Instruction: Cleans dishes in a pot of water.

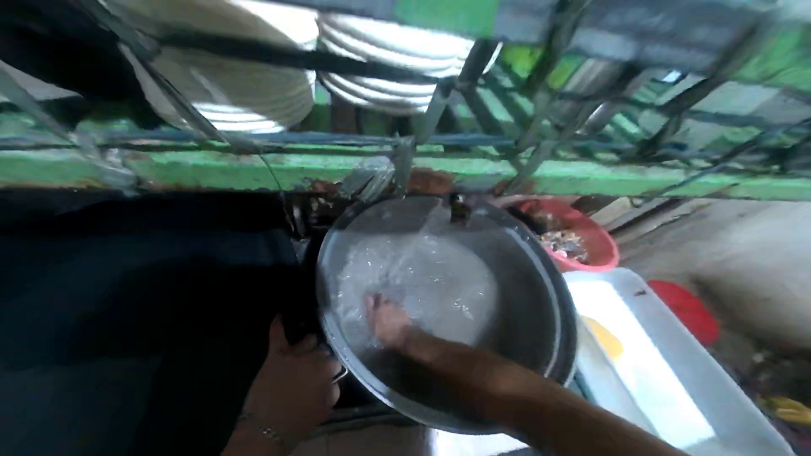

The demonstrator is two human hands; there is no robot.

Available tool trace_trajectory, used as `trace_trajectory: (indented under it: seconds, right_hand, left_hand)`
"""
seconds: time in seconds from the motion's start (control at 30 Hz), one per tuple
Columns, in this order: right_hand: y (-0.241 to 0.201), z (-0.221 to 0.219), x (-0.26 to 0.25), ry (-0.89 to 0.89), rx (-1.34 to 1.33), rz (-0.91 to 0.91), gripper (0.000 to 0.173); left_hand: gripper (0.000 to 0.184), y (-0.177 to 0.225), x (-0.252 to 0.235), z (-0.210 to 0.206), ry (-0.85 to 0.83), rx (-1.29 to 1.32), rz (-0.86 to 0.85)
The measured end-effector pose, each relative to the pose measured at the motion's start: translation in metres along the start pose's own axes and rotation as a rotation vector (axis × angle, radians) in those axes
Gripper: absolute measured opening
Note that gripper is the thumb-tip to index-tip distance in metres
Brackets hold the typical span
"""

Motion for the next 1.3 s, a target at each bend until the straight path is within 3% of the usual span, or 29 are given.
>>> trace_trajectory:
  seconds: [0.03,0.1,0.17,0.3,0.4,0.47,0.53,0.6,0.67,0.73,0.8,0.9,0.97,1.03,1.13,1.2,1.3]
  right_hand:
    - [-0.001,-0.009,0.011,-0.109,0.024,0.023,0.055]
    - [0.022,-0.004,0.027,-0.155,0.082,0.026,0.048]
    - [0.065,0.031,0.026,-0.106,0.109,-0.088,0.051]
    - [0.121,0.094,-0.018,0.172,0.017,-0.361,0.049]
    - [0.092,0.075,-0.049,0.323,-0.174,-0.341,0.056]
    - [0.067,0.024,-0.068,0.392,-0.165,-0.077,0.056]
    - [0.025,-0.018,-0.059,0.197,-0.097,0.053,0.052]
    - [-0.012,-0.029,-0.019,-0.072,-0.034,-0.004,0.056]
    - [-0.012,-0.03,0.034,-0.258,0.034,0.015,0.057]
    - [0.027,-0.017,0.086,-0.323,0.07,0.054,0.051]
    - [0.107,0.0,0.1,-0.272,0.067,0.031,0.048]
    - [0.203,0.061,0.087,-0.253,0.153,-0.291,0.049]
    - [0.226,0.102,0.054,-0.161,0.207,-0.484,0.055]
    - [0.201,0.132,0.011,-0.059,0.222,-0.532,0.053]
    - [0.152,0.14,-0.075,0.061,0.095,-0.403,0.044]
    - [0.094,0.129,-0.113,0.128,-0.105,-0.296,0.044]
    - [0.004,0.079,-0.118,-0.002,0.008,-0.216,0.048]
  left_hand:
    - [0.017,0.001,0.0,0.0,0.028,0.009,-0.002]
    - [0.017,0.002,0.003,0.0,0.106,0.015,-0.008]
    - [0.016,0.003,0.002,0.001,0.154,0.03,-0.014]
    - [0.019,0.0,-0.002,0.0,-0.042,0.066,0.002]
    - [0.022,0.002,-0.002,-0.003,-0.124,0.061,0.0]
    - [0.019,0.001,-0.003,-0.002,-0.028,0.024,0.0]
    - [0.022,0.001,-0.003,-0.002,-0.051,0.044,-0.004]
    - [0.02,0.0,-0.001,-0.002,0.012,0.061,-0.004]
    - [0.015,0.0,0.0,-0.001,0.116,0.091,-0.017]
    - [0.015,0.0,-0.001,0.0,0.131,0.085,-0.028]
    - [0.017,0.002,-0.004,0.0,0.072,0.046,-0.034]
    - [0.02,0.003,-0.005,-0.001,0.031,0.044,-0.047]
    - [0.016,0.002,-0.003,-0.001,0.119,0.078,-0.045]
    - [0.014,0.001,0.0,0.001,0.142,0.111,-0.028]
    - [0.02,0.002,-0.001,0.005,-0.005,0.131,-0.026]
    - [0.021,0.0,-0.001,0.005,0.016,0.085,-0.011]
    - [0.022,0.002,-0.002,0.0,-0.096,0.09,-0.014]
Point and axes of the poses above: each hand's wrist, its own x-axis away from the middle knuckle, its own z-axis out of the back of the hand, y = z × x, the point moved 8 cm from there along -x, towards the middle knuckle, and after that the axes turned 15 degrees about -x, right-handed, at the moved point
